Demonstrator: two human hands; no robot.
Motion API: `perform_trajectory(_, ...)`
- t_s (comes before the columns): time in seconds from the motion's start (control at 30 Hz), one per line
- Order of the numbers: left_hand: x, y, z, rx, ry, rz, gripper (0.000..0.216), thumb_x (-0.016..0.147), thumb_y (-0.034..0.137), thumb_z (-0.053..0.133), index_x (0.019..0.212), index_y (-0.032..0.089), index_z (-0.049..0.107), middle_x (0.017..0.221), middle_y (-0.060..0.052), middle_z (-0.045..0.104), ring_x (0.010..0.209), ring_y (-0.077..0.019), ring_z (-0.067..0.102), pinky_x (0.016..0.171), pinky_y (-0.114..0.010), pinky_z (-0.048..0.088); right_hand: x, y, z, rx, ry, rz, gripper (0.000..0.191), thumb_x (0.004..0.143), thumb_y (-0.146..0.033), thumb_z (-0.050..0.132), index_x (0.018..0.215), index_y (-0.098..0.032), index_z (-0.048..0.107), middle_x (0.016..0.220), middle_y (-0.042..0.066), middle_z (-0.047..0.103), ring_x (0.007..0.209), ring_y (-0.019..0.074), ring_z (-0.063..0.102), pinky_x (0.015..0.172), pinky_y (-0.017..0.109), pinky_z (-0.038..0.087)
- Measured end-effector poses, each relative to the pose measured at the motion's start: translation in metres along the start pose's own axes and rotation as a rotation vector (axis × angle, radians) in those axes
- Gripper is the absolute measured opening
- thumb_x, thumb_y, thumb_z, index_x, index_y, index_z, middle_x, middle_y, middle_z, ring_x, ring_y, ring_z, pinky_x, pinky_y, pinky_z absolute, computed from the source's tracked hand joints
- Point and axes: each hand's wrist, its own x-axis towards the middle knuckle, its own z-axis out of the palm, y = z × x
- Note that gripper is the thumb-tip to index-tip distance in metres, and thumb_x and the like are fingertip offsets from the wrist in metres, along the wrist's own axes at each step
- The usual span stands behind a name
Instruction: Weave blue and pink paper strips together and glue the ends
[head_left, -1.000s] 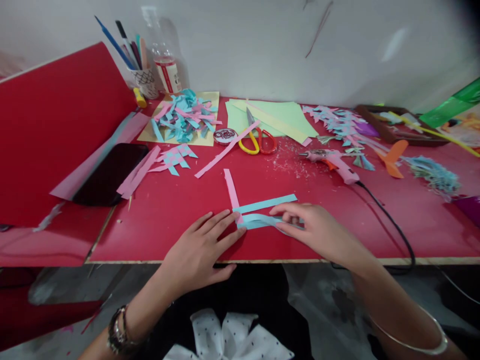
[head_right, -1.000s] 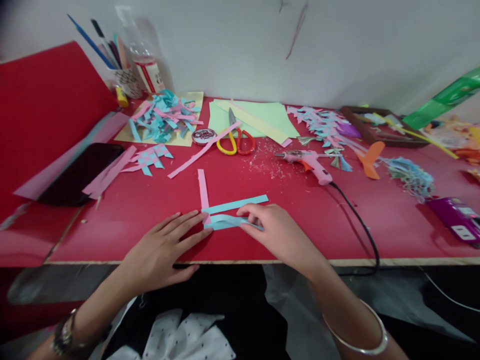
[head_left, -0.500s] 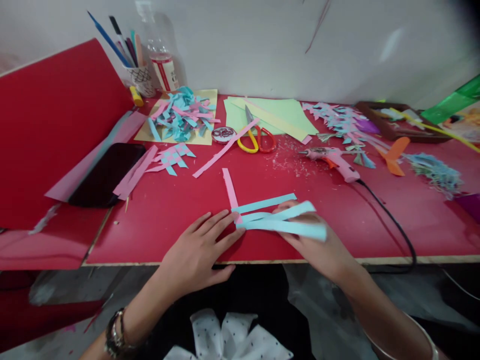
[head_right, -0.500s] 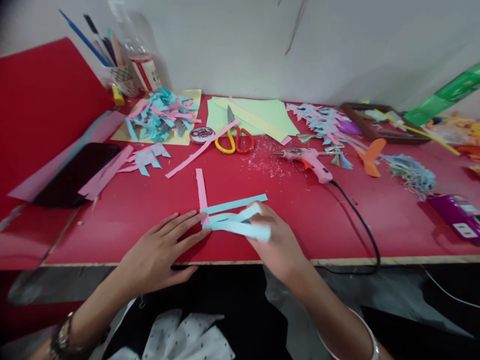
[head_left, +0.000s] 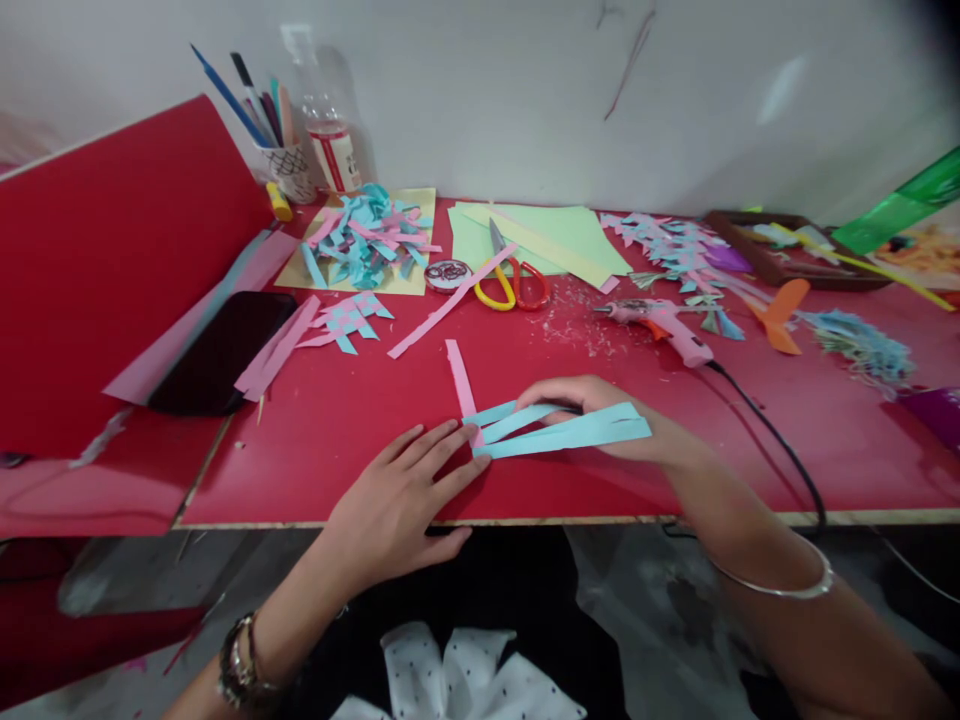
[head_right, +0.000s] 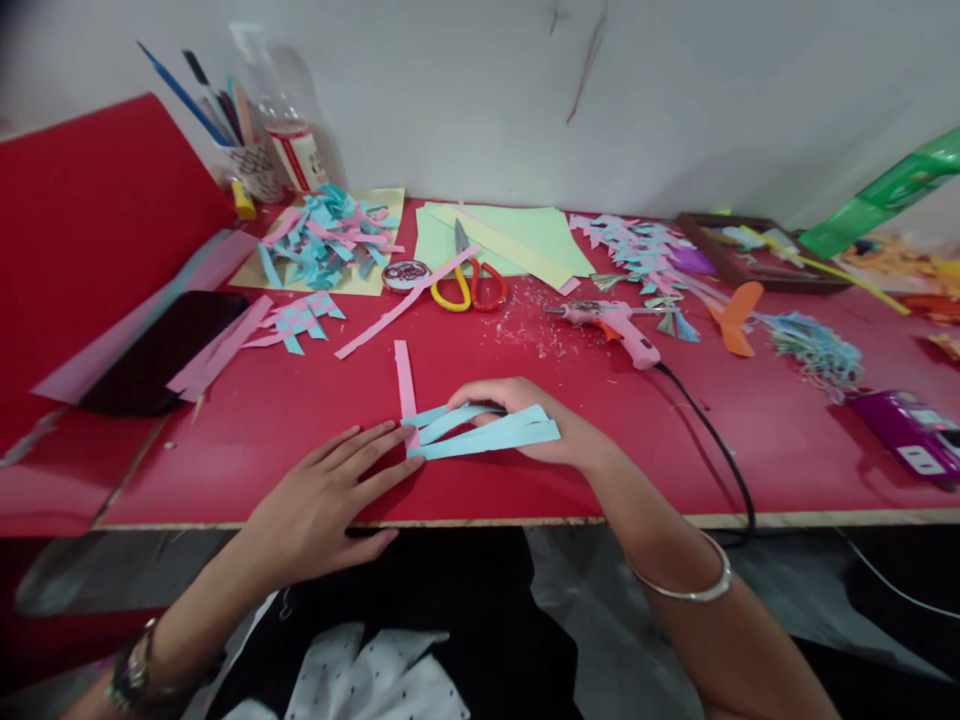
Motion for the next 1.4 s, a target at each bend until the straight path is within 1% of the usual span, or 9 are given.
perform_trajectory(0.2,0.0,0.0,0.0,-0.004,0.001,0.005,0.056,0.077,0.042,0.05,0.129,0.024,0.038,0.139,-0.009,0.034,0.127,-0.024,0.03,0.103,-0.042,0.026,0.003,-0.003,-0.019,0.003,-0.128,0.031,0.029,0.078,-0.035,0.049,0.1,-0.018,0.056,0.094,0.001,0.061,0.082,0.0139,0.055,0.07,0.024,0.041)
perform_trajectory(0.3,-0.001,0.0,0.0,0.0,0.001,0.005,0.056,0.077,0.042,0.05,0.129,0.024,0.039,0.139,-0.009,0.034,0.127,-0.0238,0.03,0.103,-0.042,0.026,0.004,-0.007,-0.024,-0.049,-0.143,0.057,0.034,0.078,-0.042,0.046,0.1,-0.017,0.058,0.083,0.001,0.061,0.071,0.0123,0.053,0.062,0.023,0.039)
perform_trajectory(0.43,-0.001,-0.001,0.003,0.001,0.016,0.012,0.055,0.077,0.041,0.05,0.128,0.024,0.04,0.138,-0.008,0.035,0.127,-0.0239,0.03,0.103,-0.042,0.026,0.008,-0.016,-0.024,-0.226,-0.12,0.119,0.033,0.077,-0.042,0.048,0.093,-0.016,0.061,0.075,0.002,0.06,0.064,0.0113,0.05,0.057,0.022,0.034)
perform_trajectory(0.6,-0.002,-0.002,0.005,0.008,0.024,0.017,0.057,0.076,0.04,0.051,0.129,0.023,0.039,0.138,-0.008,0.035,0.127,-0.0241,0.029,0.103,-0.042,0.026,0.014,-0.03,-0.019,-0.398,-0.208,0.197,0.034,0.077,-0.045,0.047,0.087,-0.017,0.063,0.077,0.004,0.062,0.062,0.0116,0.049,0.054,0.022,0.03)
perform_trajectory(0.67,-0.002,-0.002,0.005,0.014,0.02,0.017,0.057,0.076,0.041,0.051,0.129,0.024,0.038,0.139,-0.008,0.034,0.127,-0.0242,0.029,0.103,-0.042,0.026,0.016,-0.034,-0.013,-0.452,-0.186,0.188,0.031,0.078,-0.043,0.047,0.084,-0.017,0.063,0.075,0.003,0.062,0.06,0.0113,0.048,0.053,0.022,0.027)
perform_trajectory(0.8,-0.002,-0.002,0.004,0.019,-0.003,0.017,0.058,0.077,0.042,0.049,0.131,0.024,0.036,0.14,-0.008,0.032,0.128,-0.0236,0.027,0.103,-0.042,0.026,0.015,-0.033,0.005,-0.528,-0.073,0.141,0.022,0.08,-0.033,0.047,0.078,-0.018,0.062,0.071,0.002,0.062,0.06,0.0107,0.048,0.053,0.022,0.023)
perform_trajectory(0.97,-0.001,-0.002,0.003,0.018,-0.004,0.016,0.058,0.077,0.042,0.049,0.131,0.024,0.036,0.14,-0.008,0.032,0.128,-0.0237,0.028,0.103,-0.042,0.026,0.01,-0.023,0.017,-0.482,0.018,0.113,0.025,0.082,-0.033,0.044,0.07,-0.017,0.06,0.063,0.001,0.059,0.055,0.0091,0.046,0.052,0.022,0.021)
perform_trajectory(1.13,-0.001,-0.001,0.002,0.019,0.009,0.02,0.057,0.077,0.042,0.049,0.13,0.024,0.036,0.14,-0.008,0.032,0.127,-0.0236,0.029,0.103,-0.042,0.026,0.01,-0.013,0.018,-0.394,0.02,0.088,0.026,0.082,-0.032,0.044,0.068,-0.016,0.058,0.064,0.001,0.059,0.057,0.0092,0.047,0.052,0.022,0.022)
perform_trajectory(1.4,-0.001,-0.001,0.003,0.02,0.007,0.014,0.057,0.078,0.042,0.048,0.131,0.025,0.036,0.14,-0.007,0.031,0.127,-0.0233,0.029,0.103,-0.042,0.027,0.01,-0.008,0.017,-0.354,0.002,0.037,0.024,0.081,-0.03,0.045,0.068,-0.016,0.058,0.058,-0.001,0.055,0.052,0.008,0.045,0.052,0.022,0.022)
